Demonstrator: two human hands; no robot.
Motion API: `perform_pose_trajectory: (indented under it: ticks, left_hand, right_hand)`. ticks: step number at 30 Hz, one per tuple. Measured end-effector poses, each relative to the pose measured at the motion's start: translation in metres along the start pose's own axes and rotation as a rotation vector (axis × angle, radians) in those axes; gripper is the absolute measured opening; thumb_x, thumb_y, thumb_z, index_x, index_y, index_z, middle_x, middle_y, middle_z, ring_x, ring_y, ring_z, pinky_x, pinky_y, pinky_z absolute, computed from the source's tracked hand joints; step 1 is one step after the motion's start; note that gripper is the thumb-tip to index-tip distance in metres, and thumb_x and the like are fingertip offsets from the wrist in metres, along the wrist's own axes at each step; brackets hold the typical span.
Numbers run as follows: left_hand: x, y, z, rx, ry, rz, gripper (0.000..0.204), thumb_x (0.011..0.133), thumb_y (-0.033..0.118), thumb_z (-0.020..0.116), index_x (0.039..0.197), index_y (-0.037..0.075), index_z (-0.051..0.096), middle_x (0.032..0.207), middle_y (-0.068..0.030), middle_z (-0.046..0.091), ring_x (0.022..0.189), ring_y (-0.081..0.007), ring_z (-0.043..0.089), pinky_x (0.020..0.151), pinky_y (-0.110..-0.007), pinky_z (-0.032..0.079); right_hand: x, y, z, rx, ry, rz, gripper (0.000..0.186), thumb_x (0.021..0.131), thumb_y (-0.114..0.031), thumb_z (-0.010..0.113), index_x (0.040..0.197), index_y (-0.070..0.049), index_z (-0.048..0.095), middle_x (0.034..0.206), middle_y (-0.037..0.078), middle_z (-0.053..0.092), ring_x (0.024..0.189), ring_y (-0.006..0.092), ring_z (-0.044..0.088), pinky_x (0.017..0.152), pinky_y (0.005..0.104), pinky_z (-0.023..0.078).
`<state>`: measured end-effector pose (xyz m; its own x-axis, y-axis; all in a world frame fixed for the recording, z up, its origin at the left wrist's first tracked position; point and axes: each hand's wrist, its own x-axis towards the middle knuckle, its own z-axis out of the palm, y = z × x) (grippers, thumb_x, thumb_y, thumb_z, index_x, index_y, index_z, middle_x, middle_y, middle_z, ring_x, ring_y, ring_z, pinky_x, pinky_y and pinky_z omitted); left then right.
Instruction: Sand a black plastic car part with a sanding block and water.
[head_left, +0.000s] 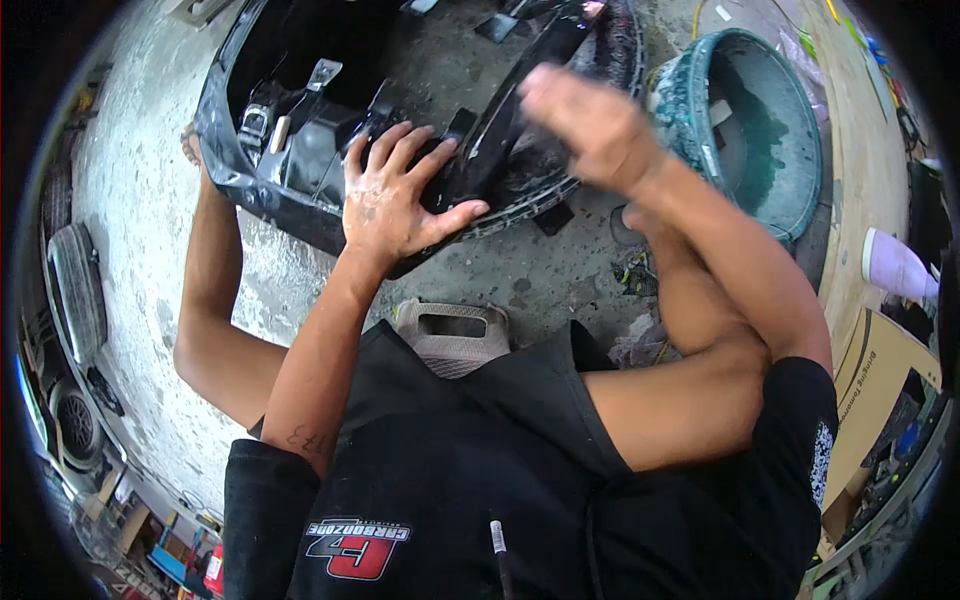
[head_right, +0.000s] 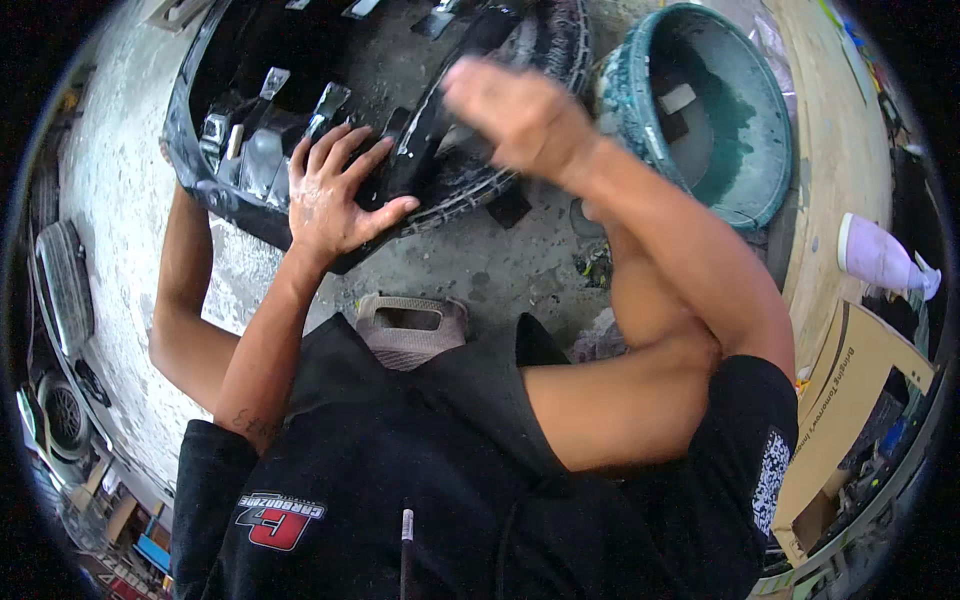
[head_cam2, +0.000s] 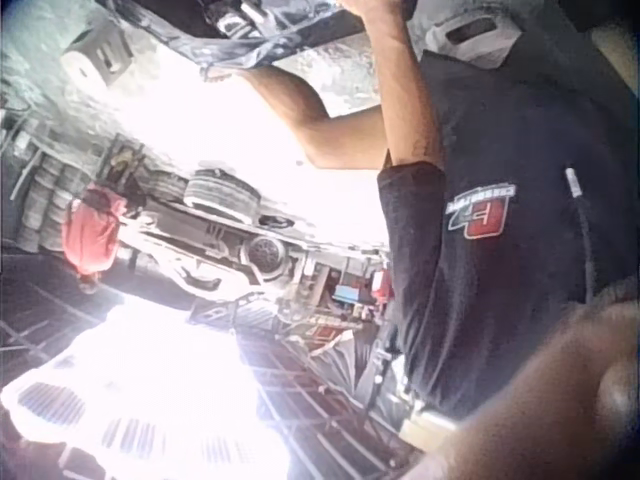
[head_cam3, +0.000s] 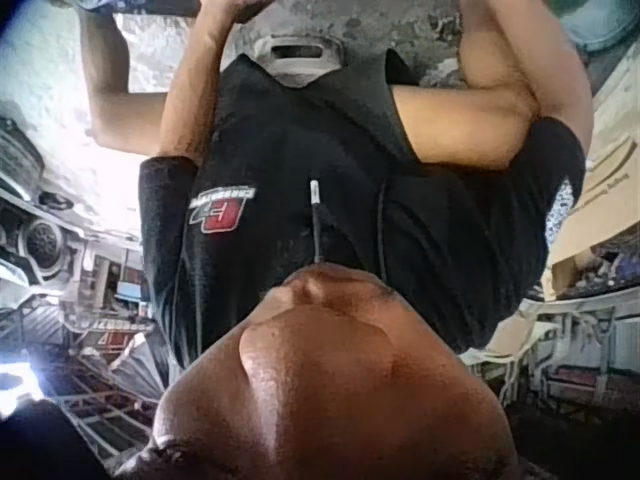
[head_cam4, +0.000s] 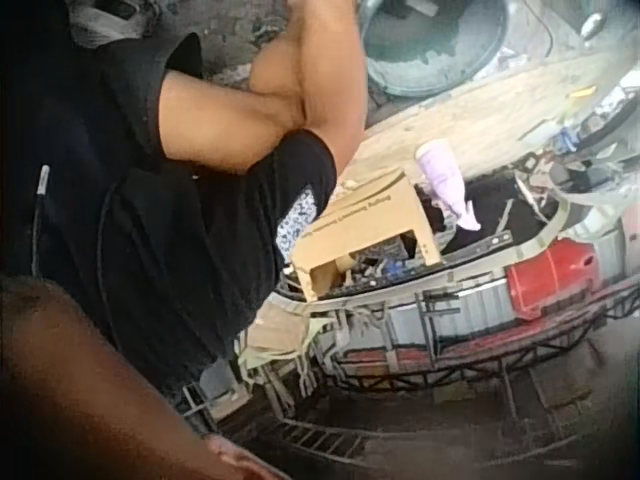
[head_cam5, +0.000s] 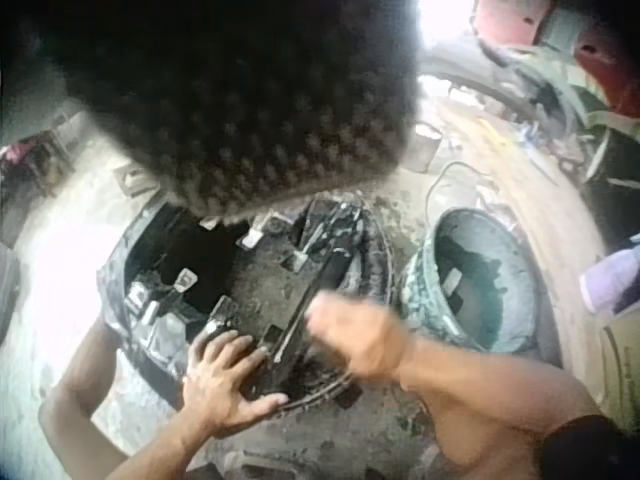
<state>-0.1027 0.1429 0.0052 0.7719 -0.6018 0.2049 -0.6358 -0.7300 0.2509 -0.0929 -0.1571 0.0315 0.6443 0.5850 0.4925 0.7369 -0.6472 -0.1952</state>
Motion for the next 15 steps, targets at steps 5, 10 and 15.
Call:
perform_pose_trajectory:
  ticks: [5, 10, 15]
  left_hand:
    - [0.001, -0.001, 0.002, -0.015, 0.024, 0.024, 0.076, 0.077, 0.075, 0.075, 0.129, 0.018, 0.076, 0.139, -0.0060, 0.066, 0.138, -0.0287, 0.053, 0.121, -0.058, 0.029]
    - [0.000, -0.002, -0.003, -0.032, 0.007, 0.010, 0.086, 0.079, 0.076, 0.073, 0.140, 0.016, 0.069, 0.147, -0.0093, 0.061, 0.143, -0.0313, 0.050, 0.123, -0.057, 0.024]
    - [0.014, 0.027, -0.003, -0.328, 0.097, -0.018, 0.099, 0.086, 0.065, 0.075, 0.160, 0.005, 0.047, 0.165, -0.0211, 0.044, 0.156, -0.0402, 0.036, 0.127, -0.058, 0.019]
  right_hand:
    - [-0.001, -0.032, 0.011, 0.023, 0.037, -0.092, 0.058, 0.069, -0.003, 0.072, 0.126, 0.005, 0.069, 0.136, 0.020, 0.070, 0.134, 0.0349, 0.064, 0.113, 0.0425, 0.053]
    - [-0.001, -0.017, -0.004, 0.294, -0.031, -0.045, 0.042, 0.083, -0.017, 0.076, 0.121, 0.003, 0.074, 0.129, 0.017, 0.073, 0.128, 0.0306, 0.067, 0.111, 0.0413, 0.054]
    - [-0.017, 0.086, -0.118, -0.044, 0.302, 1.191, 0.046, 0.100, -0.044, 0.074, 0.106, 0.001, 0.079, 0.091, 0.006, 0.076, 0.084, 0.0099, 0.068, 0.071, 0.0307, 0.055]
